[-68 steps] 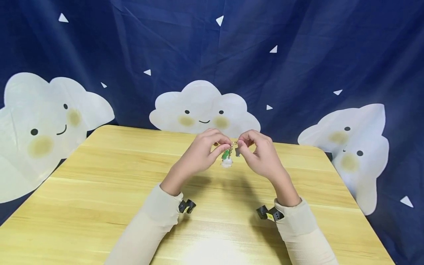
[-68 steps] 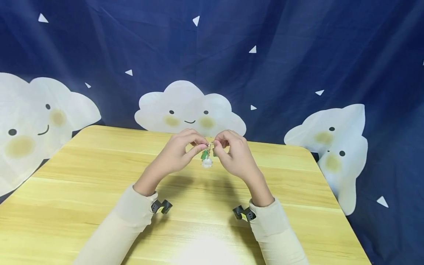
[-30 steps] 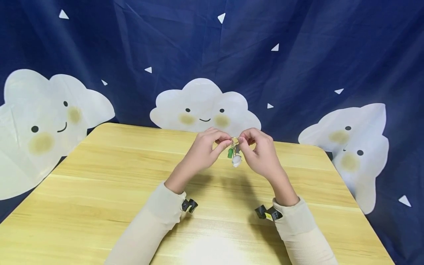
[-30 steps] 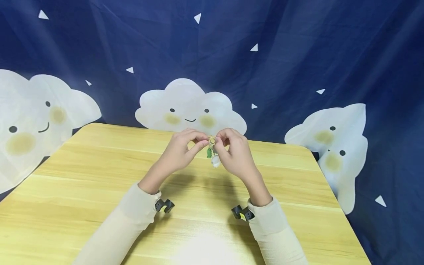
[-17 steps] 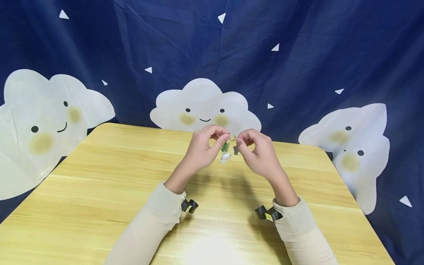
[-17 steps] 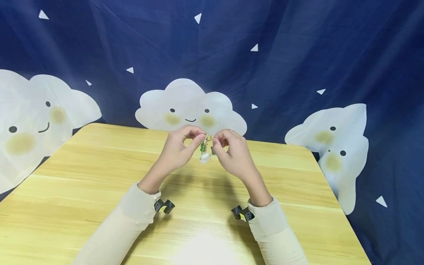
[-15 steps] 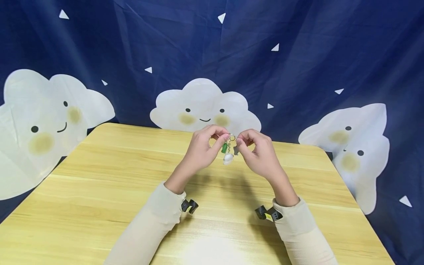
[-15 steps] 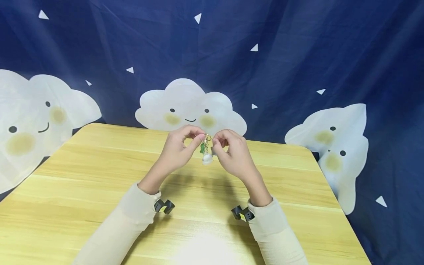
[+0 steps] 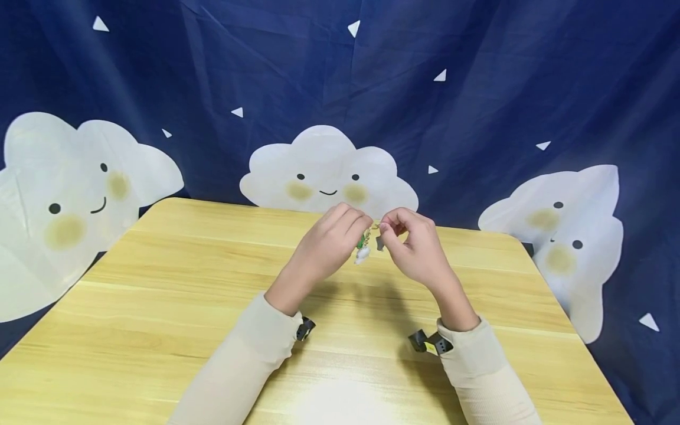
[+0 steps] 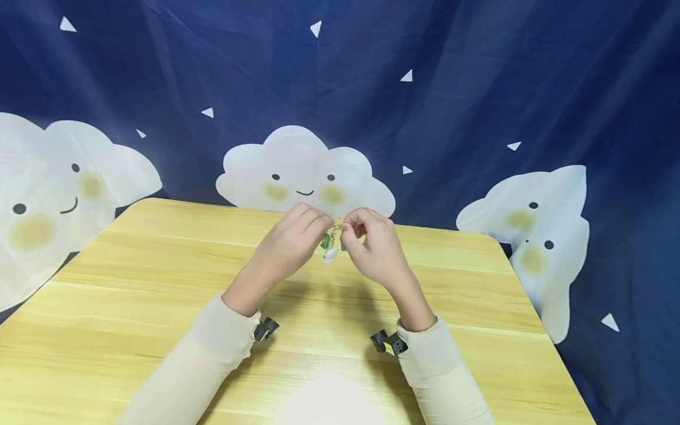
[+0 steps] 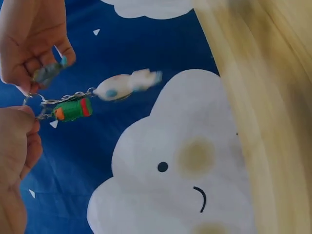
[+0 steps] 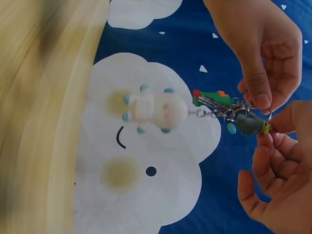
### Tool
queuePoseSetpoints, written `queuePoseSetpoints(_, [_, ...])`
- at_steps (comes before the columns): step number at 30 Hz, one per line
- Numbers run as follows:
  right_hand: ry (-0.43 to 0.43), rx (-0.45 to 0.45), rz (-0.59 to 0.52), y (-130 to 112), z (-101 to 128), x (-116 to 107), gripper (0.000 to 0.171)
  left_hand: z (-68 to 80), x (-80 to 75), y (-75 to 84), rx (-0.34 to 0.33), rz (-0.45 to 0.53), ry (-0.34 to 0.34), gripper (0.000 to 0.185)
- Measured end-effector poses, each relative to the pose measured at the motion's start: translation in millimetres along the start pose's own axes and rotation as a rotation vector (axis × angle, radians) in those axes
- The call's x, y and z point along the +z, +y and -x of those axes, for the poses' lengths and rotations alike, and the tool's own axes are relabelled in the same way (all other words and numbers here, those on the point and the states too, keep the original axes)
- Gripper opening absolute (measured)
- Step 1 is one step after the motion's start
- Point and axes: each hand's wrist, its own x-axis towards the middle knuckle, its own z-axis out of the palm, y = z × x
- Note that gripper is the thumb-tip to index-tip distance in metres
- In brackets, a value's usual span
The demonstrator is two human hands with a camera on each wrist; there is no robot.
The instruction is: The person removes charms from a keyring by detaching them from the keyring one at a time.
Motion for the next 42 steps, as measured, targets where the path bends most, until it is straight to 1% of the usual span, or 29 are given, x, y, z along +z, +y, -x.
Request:
queuePoseSetpoints(2, [0.014,0.009,0.009,-0.1,0.1,-0.8,0.009,-1.1,-0.3,1.4,0.007,-0.004,-0.006,0.014])
queuePoseSetpoints(3, [0.022,0.012,0.013,0.0,0.1,-1.1,0.009,-1.5,0.1,1.7,-0.008,0.019,-0.005,0.012])
queuePoseSetpoints(6, [0.046,0.015,0.015,0.0,0.3,-1.9,0.008,-1.1,2.4,1.3,-0.104,0.16,0.013,0.007])
queuePoseSetpoints(8, [0.056,0.009,0.001,0.3,0.6,-1.9,0.008,0.1,4.3,0.2,-0.175,0.261,0.029,0.008])
queuePoseSetpoints(10, [0.066,0.005,-0.021,0.4,0.3,-1.7,0.008,1.5,6.2,-1.2,-0.231,0.344,0.04,0.009])
queuePoseSetpoints(14, [0.088,0.003,-0.076,0.6,-0.3,-1.4,0.008,2.6,9.0,-2.9,-0.295,0.456,0.057,0.008])
queuePoseSetpoints(17, [0.09,0.011,-0.093,0.5,-0.5,-1.1,0.008,2.2,9.7,-3.0,-0.341,0.533,0.093,0.007])
queuePoseSetpoints(20, [0.064,0.022,-0.087,-0.3,-0.8,-0.5,0.009,1.3,9.0,-2.7,-0.376,0.586,0.136,0.007])
queuePoseSetpoints(22, [0.04,0.029,-0.073,-1.1,-0.7,-0.3,0.009,0.7,8.7,-2.8,-0.382,0.595,0.151,0.006])
queuePoseSetpoints(24, [0.017,0.032,-0.061,-1.6,-0.5,0.0,0.009,0.3,7.2,-2.5,-0.364,0.568,0.153,0.005])
queuePoseSetpoints(26, [0.004,0.034,-0.05,-1.8,0.0,0.0,0.009,0.0,6.2,-2.4,-0.317,0.512,0.141,0.005])
queuePoseSetpoints(31, [-0.005,0.036,-0.044,-1.3,0.9,-0.1,0.009,-0.1,5.8,-2.0,-0.177,0.34,0.104,0.005])
queuePoseSetpoints(34, [-0.006,0.032,-0.043,-0.9,1.1,-0.3,0.009,-0.2,6.2,-1.3,-0.145,0.288,0.095,0.005])
queuePoseSetpoints(36, [-0.005,0.027,-0.037,-0.1,1.0,-0.3,0.01,-0.1,6.3,-0.8,-0.15,0.286,0.089,0.005])
queuePoseSetpoints(38, [-0.002,0.025,-0.03,0.7,0.9,-0.2,0.01,0.2,6.9,-0.4,-0.176,0.309,0.08,0.006])
queuePoseSetpoints(42, [0.005,0.023,-0.023,0.1,0.6,-0.1,0.01,2.0,8.7,0.0,-0.276,0.409,0.058,0.007])
